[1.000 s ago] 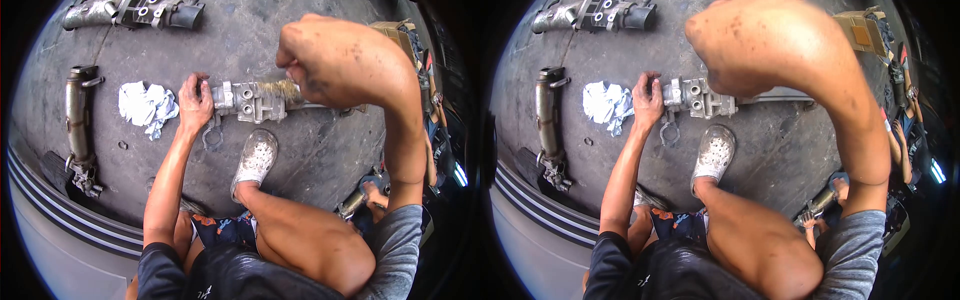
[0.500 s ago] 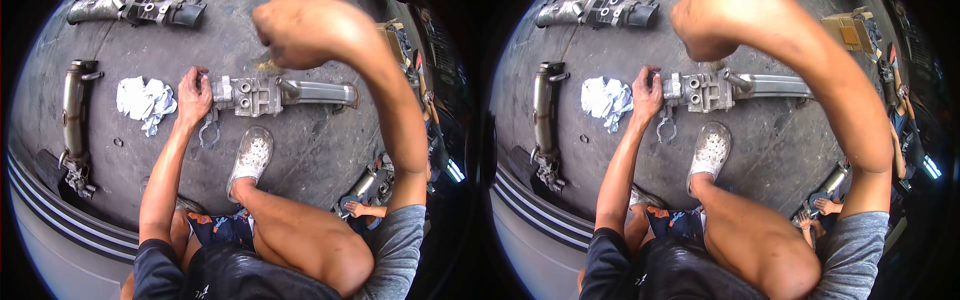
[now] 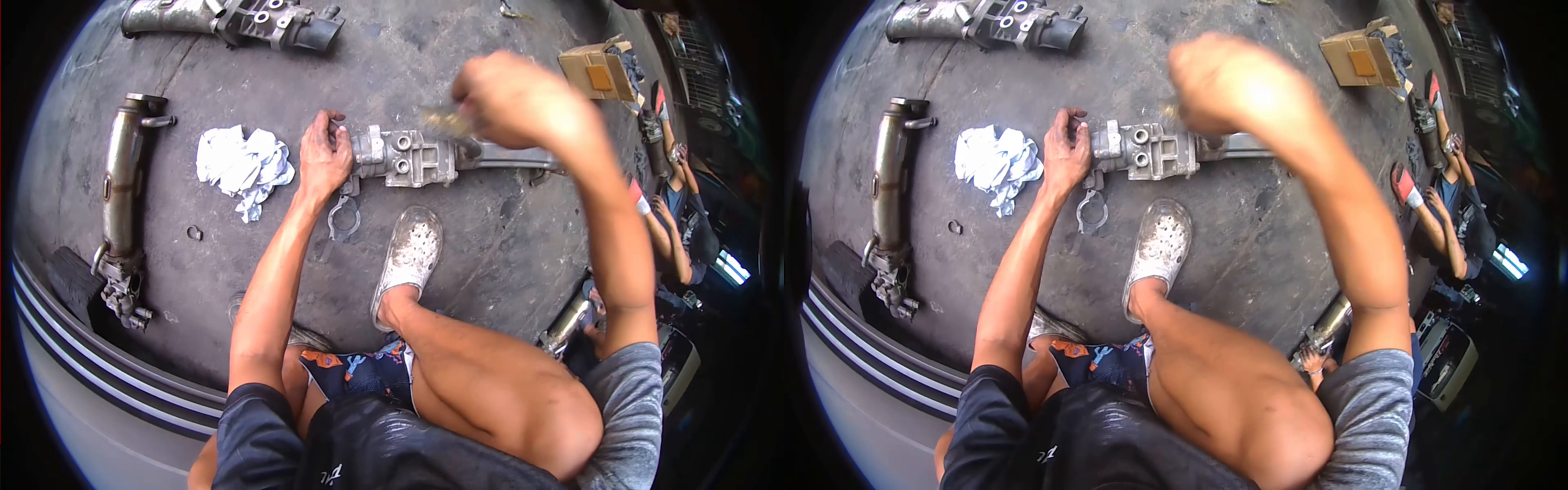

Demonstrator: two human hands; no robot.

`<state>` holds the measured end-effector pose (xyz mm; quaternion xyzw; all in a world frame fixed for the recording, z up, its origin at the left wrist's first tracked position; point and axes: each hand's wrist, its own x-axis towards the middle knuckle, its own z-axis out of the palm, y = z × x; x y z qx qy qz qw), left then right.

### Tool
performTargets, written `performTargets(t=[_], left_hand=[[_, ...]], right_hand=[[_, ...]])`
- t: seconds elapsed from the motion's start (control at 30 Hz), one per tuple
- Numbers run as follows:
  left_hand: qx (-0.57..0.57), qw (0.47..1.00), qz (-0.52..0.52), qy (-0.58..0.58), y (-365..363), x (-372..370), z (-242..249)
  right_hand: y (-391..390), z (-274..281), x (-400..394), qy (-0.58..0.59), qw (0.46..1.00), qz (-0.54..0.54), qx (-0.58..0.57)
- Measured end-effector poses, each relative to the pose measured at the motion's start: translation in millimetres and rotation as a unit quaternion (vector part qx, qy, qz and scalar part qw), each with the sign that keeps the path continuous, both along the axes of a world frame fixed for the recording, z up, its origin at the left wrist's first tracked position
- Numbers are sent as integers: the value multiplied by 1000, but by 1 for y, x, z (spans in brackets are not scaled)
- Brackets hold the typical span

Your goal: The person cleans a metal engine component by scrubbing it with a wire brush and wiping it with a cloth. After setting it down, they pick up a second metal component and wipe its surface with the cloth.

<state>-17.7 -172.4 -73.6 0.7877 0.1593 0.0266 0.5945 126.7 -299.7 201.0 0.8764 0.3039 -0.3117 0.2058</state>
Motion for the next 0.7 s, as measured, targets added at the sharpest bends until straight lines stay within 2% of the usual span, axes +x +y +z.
performTargets(t=[0.03,0.07,0.1,0.17,0.2,0.23,0.3,0.37,0.4,0.43,0.47,0.5,0.57,0.67,0.7], left_hand=[[-2,1000,2,-2,0,0,0],[-2,1000,1,-4,0,0,0],[-1,1000,-5,-8,0,2,-1],[5,1000,-16,-7,2,1,-5],[34,999,-18,-39,3,0,-6],[36,998,-13,-43,3,-2,-7],[37,998,4,-56,0,-3,-9],[38,998,10,-47,-2,-4,-9],[38,998,16,-48,-3,-4,-10],[41,998,19,-50,-3,-4,-11],[56,997,18,-50,-2,-5,-10],[74,994,13,-75,1,-4,-16],[47,997,11,-53,13,-8,-11],[-46,998,28,42,38,-11,6],[-46,998,43,30,44,-14,3]], right_hand=[[-8,-44,-4,28,999,6,26],[-27,-83,-9,6,994,44,100],[-12,-75,-2,55,997,19,52],[1,-45,9,28,996,29,74],[22,-4,5,42,998,-30,46],[17,17,3,-6,994,-16,109],[19,51,-5,-21,994,-8,108],[12,21,-10,7,997,-38,67],[9,-18,-12,48,998,-27,-19],[-10,-68,-14,11,1000,-12,-6],[-10,-81,-15,39,998,-10,-52],[-5,-74,-12,26,999,-24,-7],[-1,-35,-11,18,996,-54,74],[11,30,-23,-43,981,-12,190],[17,40,-28,-40,976,-7,212]])
